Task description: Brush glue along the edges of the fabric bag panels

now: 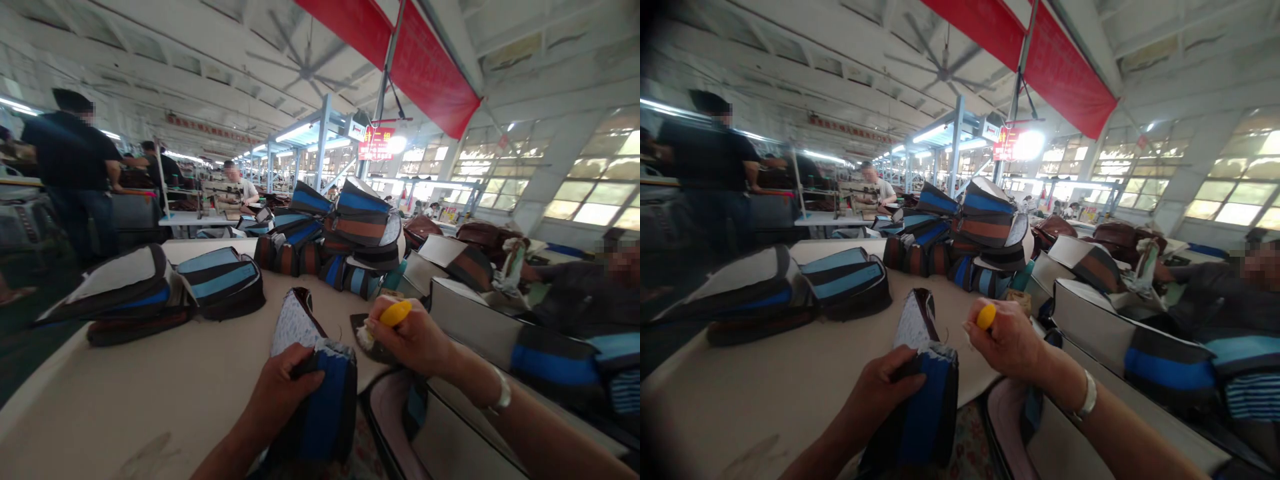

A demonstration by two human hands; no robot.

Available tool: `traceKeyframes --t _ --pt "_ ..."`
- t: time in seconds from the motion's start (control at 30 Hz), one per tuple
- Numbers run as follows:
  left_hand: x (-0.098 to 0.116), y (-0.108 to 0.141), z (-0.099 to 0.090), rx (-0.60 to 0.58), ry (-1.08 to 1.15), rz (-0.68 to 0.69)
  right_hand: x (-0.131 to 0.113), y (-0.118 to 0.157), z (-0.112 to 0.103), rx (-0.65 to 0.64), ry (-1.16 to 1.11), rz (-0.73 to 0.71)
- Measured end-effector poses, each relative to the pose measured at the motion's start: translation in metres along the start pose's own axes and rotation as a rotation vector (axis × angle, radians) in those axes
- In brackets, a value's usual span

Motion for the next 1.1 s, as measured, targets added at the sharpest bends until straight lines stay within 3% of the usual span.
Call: traceKeyframes --t 0.07,0.13,0.23,0.3,0.37,0.47,0.57,0.7,0.87,1.0,1.1 --pt "-0.002 0.002 0.002 0.003 0.026 -0.031 -0.004 0.001 -0.004 0.066 -0.069 0.0" --pt "-0.003 0.004 0.005 0.002 0.032 -0.043 -0.008 0.0 0.006 0.054 -0.144 0.002" --pt "-0.002 0.006 0.006 0.024 -0.023 -0.024 -0.008 -0.005 0.029 0.001 -0.08 -0.009" --pt "0.004 0.006 0.004 0.052 -0.129 0.04 -0.003 -0.009 0.029 0.049 -0.017 -0.003" --pt "0.019 0.008 0.005 0.071 -0.288 0.191 0.0 -0.012 0.017 0.133 -0.006 0.024" --pt "0.053 0.019 0.019 0.114 -0.656 0.557 -0.006 -0.01 -0.003 0.233 -0.026 0.053" --pt "0.067 0.031 0.036 0.157 -0.888 0.763 -0.016 -0.006 0.0 0.2 -0.046 0.065" --pt "0.065 0.031 0.048 0.147 -1.015 0.784 -0.027 -0.001 0.03 -0.047 0.103 -0.041" --pt "0.068 0.031 0.055 0.128 -1.075 0.798 -0.031 0.0 0.019 0.02 0.204 -0.091" --pt "0.071 0.033 0.062 0.1 -1.08 0.829 -0.029 -0.005 0.038 -0.096 0.238 -0.103" --pt "0.072 0.036 0.064 0.102 -1.074 0.862 -0.026 -0.009 0.041 -0.048 0.247 -0.087"
Point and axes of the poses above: each hand's wrist, its own y-axis away from the middle knuckle, its own z-axis out of the palm, x = y × z, the point moved 10 cm from there along -y, towards the middle knuckle, and after that the axes turned 11 degrees about z, right-handed, at the moved point
